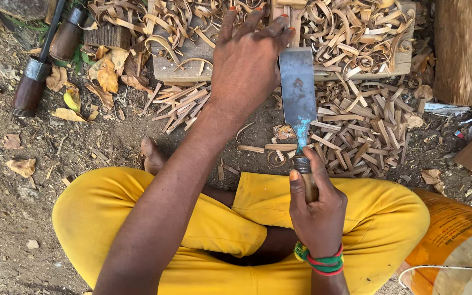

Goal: The person carves a piece of wood using a chisel and other handheld carving tools, removing shavings and refining the wood's shape while sitting on the ground.

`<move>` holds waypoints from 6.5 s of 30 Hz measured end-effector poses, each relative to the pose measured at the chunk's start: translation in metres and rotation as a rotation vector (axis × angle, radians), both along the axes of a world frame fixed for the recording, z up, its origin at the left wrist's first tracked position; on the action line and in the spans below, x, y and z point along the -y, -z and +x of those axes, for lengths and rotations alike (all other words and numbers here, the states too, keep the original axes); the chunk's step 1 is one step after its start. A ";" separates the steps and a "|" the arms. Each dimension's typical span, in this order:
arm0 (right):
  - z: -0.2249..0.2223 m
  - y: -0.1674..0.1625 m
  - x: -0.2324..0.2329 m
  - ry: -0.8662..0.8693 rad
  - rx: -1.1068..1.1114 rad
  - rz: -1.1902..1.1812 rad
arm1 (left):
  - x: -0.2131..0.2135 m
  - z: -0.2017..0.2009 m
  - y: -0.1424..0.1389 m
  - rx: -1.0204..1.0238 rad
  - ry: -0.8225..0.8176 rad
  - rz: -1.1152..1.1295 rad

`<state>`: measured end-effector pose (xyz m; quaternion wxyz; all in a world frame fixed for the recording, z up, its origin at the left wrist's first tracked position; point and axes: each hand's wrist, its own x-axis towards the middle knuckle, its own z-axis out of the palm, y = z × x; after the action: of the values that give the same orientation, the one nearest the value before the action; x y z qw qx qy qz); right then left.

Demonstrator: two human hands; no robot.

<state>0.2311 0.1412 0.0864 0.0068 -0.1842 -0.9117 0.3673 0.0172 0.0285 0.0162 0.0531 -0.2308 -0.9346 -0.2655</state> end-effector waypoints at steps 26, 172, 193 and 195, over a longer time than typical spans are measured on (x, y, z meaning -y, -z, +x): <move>-0.040 -0.017 0.027 -0.072 -0.013 -0.004 | -0.019 0.043 -0.028 -0.049 0.118 -0.190; -0.016 -0.018 0.008 0.076 0.202 -0.018 | -0.020 0.086 -0.037 -0.165 0.105 -0.107; -0.040 0.000 0.012 0.221 -0.050 -0.589 | 0.023 0.021 -0.023 -0.187 0.059 0.234; -0.021 -0.001 0.006 0.266 -0.080 -0.608 | 0.028 0.014 -0.020 -0.139 -0.014 0.265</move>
<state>0.2098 0.1350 0.0872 0.0352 -0.2804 -0.7273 0.6254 0.0313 0.0007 0.0364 0.1496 -0.2330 -0.8870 -0.3694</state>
